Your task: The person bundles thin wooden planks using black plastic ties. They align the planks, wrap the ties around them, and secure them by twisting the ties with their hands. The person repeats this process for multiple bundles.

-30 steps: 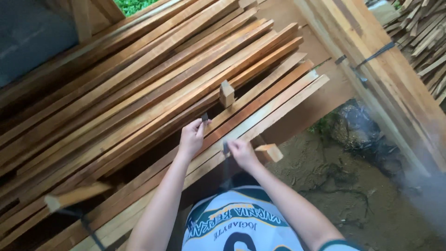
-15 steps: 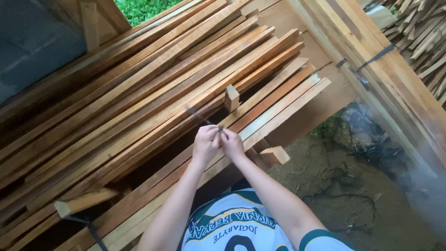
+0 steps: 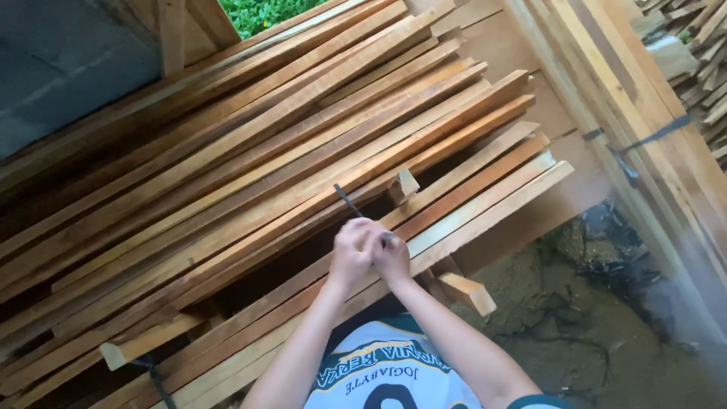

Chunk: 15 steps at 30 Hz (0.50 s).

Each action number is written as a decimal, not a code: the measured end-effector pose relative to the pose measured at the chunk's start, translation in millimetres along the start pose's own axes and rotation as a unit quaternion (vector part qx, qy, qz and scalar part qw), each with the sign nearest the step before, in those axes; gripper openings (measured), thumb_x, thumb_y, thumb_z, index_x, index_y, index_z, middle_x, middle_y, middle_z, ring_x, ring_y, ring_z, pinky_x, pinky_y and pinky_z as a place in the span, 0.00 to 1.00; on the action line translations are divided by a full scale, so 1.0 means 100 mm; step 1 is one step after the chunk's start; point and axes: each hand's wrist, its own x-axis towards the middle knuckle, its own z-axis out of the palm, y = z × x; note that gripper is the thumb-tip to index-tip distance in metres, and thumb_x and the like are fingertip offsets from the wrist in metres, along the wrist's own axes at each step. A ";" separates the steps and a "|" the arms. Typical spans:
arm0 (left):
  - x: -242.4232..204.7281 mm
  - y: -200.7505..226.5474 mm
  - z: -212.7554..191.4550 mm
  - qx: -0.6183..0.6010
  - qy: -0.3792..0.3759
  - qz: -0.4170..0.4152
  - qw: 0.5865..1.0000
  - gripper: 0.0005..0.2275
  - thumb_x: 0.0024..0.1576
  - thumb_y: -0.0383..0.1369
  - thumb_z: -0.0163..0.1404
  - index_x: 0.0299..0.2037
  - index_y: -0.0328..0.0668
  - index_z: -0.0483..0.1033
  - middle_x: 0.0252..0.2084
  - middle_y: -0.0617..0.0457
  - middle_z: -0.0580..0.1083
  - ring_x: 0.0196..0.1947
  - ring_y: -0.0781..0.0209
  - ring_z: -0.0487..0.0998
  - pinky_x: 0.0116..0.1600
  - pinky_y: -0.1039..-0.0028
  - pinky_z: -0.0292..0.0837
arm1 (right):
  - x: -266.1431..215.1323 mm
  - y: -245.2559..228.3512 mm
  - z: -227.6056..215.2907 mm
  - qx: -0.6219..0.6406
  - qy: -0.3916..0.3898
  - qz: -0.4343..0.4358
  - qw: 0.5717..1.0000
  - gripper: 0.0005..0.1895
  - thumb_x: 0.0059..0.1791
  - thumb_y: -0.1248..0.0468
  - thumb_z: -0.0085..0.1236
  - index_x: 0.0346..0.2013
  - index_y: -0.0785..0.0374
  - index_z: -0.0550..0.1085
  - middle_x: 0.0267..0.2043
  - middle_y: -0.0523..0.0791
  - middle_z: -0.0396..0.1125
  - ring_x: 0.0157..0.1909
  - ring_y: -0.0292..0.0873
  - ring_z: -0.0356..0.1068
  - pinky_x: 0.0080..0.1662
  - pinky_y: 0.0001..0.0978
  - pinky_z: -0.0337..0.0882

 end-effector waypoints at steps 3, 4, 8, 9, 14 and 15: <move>0.03 -0.06 -0.21 0.000 -0.025 -0.260 0.965 0.20 0.68 0.44 0.41 0.56 0.36 0.79 0.58 0.37 0.75 0.63 0.37 0.71 0.68 0.53 0.64 | 0.01 -0.38 -0.21 -0.013 -0.017 -0.132 0.991 0.16 0.54 0.57 0.55 0.25 0.61 0.79 0.16 0.53 0.66 0.34 0.67 0.70 0.27 0.56 0.68; 0.06 -0.20 -0.15 0.000 -0.024 -0.265 0.964 0.20 0.68 0.44 0.41 0.56 0.36 0.79 0.58 0.37 0.75 0.63 0.37 0.71 0.68 0.53 0.64 | 0.08 -0.32 -0.17 -0.015 -0.022 -0.129 0.991 0.16 0.54 0.57 0.55 0.25 0.61 0.79 0.16 0.53 0.66 0.34 0.67 0.70 0.27 0.56 0.68; 0.20 -0.63 0.07 -0.004 -0.082 -0.351 0.933 0.16 0.62 0.55 0.48 0.48 0.65 0.84 0.48 0.57 0.81 0.58 0.50 0.76 0.62 0.60 0.70 | 0.27 -0.17 -0.02 -0.071 -0.097 -0.152 0.981 0.13 0.56 0.57 0.50 0.30 0.54 0.79 0.22 0.42 0.71 0.36 0.59 0.71 0.34 0.45 0.75; 0.23 -0.69 0.13 -0.001 -0.056 -0.343 0.938 0.11 0.61 0.52 0.52 0.42 0.68 0.86 0.41 0.58 0.83 0.53 0.51 0.79 0.57 0.62 0.74 | 0.28 -0.14 0.00 -0.064 -0.116 -0.143 0.981 0.12 0.56 0.59 0.49 0.33 0.56 0.79 0.24 0.43 0.71 0.38 0.60 0.70 0.35 0.44 0.75; 0.34 -0.81 0.21 0.018 -0.026 -0.345 0.938 0.13 0.64 0.50 0.46 0.42 0.66 0.86 0.39 0.55 0.83 0.52 0.48 0.80 0.55 0.60 0.75 | 0.45 -0.13 0.11 -0.085 -0.120 -0.133 0.980 0.10 0.54 0.58 0.50 0.33 0.54 0.79 0.31 0.46 0.74 0.46 0.59 0.71 0.41 0.46 0.76; 0.34 -0.83 0.25 0.032 -0.013 -0.364 0.931 0.14 0.64 0.52 0.45 0.42 0.67 0.86 0.41 0.54 0.82 0.53 0.47 0.79 0.56 0.58 0.75 | 0.48 -0.12 0.14 -0.124 -0.108 -0.138 0.977 0.11 0.53 0.56 0.49 0.32 0.49 0.79 0.32 0.43 0.75 0.47 0.55 0.72 0.43 0.46 0.76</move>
